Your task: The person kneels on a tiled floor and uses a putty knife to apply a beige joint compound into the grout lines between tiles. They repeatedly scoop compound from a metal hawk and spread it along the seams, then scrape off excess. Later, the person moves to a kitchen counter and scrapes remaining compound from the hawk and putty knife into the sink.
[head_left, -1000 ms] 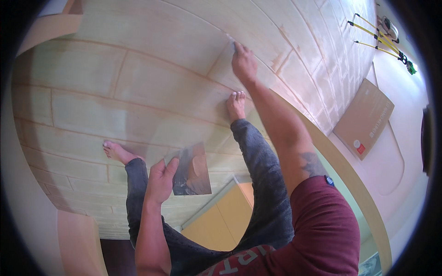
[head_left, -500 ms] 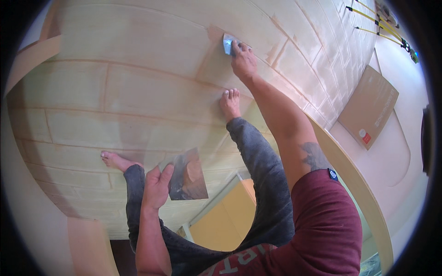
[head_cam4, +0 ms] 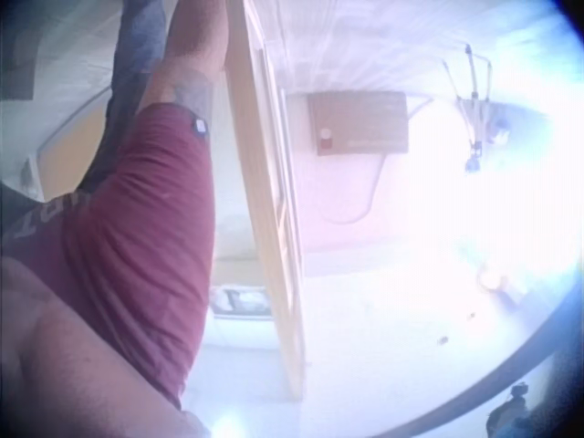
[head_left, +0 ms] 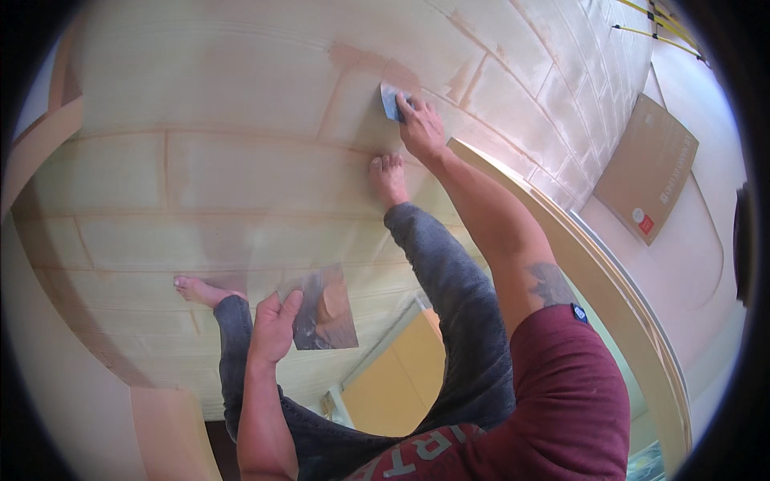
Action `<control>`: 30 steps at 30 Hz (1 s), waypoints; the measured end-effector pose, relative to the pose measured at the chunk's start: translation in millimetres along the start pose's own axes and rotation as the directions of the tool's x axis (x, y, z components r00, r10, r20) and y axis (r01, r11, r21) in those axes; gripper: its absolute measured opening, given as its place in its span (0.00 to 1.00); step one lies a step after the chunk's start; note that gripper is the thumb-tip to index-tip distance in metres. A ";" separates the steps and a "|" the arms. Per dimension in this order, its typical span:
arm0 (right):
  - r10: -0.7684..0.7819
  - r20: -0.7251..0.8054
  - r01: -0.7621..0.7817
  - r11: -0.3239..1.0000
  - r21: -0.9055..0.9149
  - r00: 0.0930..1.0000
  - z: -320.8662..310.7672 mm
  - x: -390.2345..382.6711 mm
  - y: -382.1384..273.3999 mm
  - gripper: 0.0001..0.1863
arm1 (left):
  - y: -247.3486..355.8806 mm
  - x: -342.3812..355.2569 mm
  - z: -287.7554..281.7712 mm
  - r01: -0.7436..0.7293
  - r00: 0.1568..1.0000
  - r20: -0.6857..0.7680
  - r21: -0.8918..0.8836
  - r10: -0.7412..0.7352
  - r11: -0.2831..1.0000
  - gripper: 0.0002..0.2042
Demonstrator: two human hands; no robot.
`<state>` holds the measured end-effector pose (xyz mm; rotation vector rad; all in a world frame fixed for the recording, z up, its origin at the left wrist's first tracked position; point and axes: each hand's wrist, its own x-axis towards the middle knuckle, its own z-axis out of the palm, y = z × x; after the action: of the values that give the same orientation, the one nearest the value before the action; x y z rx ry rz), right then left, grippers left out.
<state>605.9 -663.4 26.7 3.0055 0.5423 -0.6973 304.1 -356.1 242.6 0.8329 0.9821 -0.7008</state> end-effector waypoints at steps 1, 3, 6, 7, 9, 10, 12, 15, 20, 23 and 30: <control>0.043 0.021 -0.044 0.995 0.091 0.999 0.7 -6.4 12.6 0.26 | -1.8 0.4 4.1 -0.050 0.999 -0.015 -0.017 0.050 0.999 0.13; 0.262 -0.036 -0.252 0.953 0.170 0.964 8.3 -5.3 36.8 0.22 | -2.3 0.2 6.5 -0.057 0.998 -0.009 -0.031 0.057 0.998 0.13; 0.254 0.396 -0.082 0.912 -0.402 0.882 20.4 43.0 70.3 0.18 | -1.4 -0.9 4.2 -0.013 0.999 0.037 -0.021 0.014 1.000 0.15; 0.227 0.390 -0.027 0.890 -0.455 0.892 30.6 56.8 66.6 0.14 | -1.4 -1.0 2.3 -0.052 0.998 0.038 -0.031 0.054 0.998 0.15; 0.474 0.192 -0.502 0.853 0.143 0.859 46.9 84.3 37.5 0.14 | -2.7 -1.6 -0.6 -0.047 0.998 0.033 -0.002 0.047 0.999 0.14; 0.490 0.123 -0.504 0.816 0.282 0.863 49.2 91.4 17.4 0.14 | -4.1 -1.7 -1.6 0.001 1.000 0.031 0.038 -0.003 0.999 0.14; 0.490 0.016 -0.465 0.816 0.344 0.872 42.7 101.8 -38.0 0.14 | -6.9 -1.7 -1.3 0.062 0.997 0.032 0.065 -0.064 0.996 0.13; 0.458 0.027 -0.419 0.788 0.451 0.889 8.6 114.7 -129.2 0.16 | -8.4 -1.8 -0.6 0.027 0.999 0.037 0.017 -0.028 0.999 0.14; 0.206 0.279 -0.323 0.811 0.489 0.938 -31.2 110.1 -202.0 0.17 | -6.1 -0.9 -2.7 0.088 0.996 0.006 0.025 -0.088 0.996 0.15; 0.157 0.032 -0.148 0.814 0.562 0.987 -25.7 65.6 -169.1 0.18 | -9.4 0.0 -2.0 -0.008 1.000 0.023 -0.011 0.009 1.000 0.15; 0.008 -0.231 -0.015 0.999 -0.028 0.973 -1.5 12.1 33.4 0.27 | -19.9 5.0 0.3 0.017 1.000 0.019 0.039 -0.018 0.999 0.14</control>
<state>627.9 -690.6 20.6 3.0777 0.5342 -0.3360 289.9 -367.1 232.5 0.8507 0.9616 -0.7436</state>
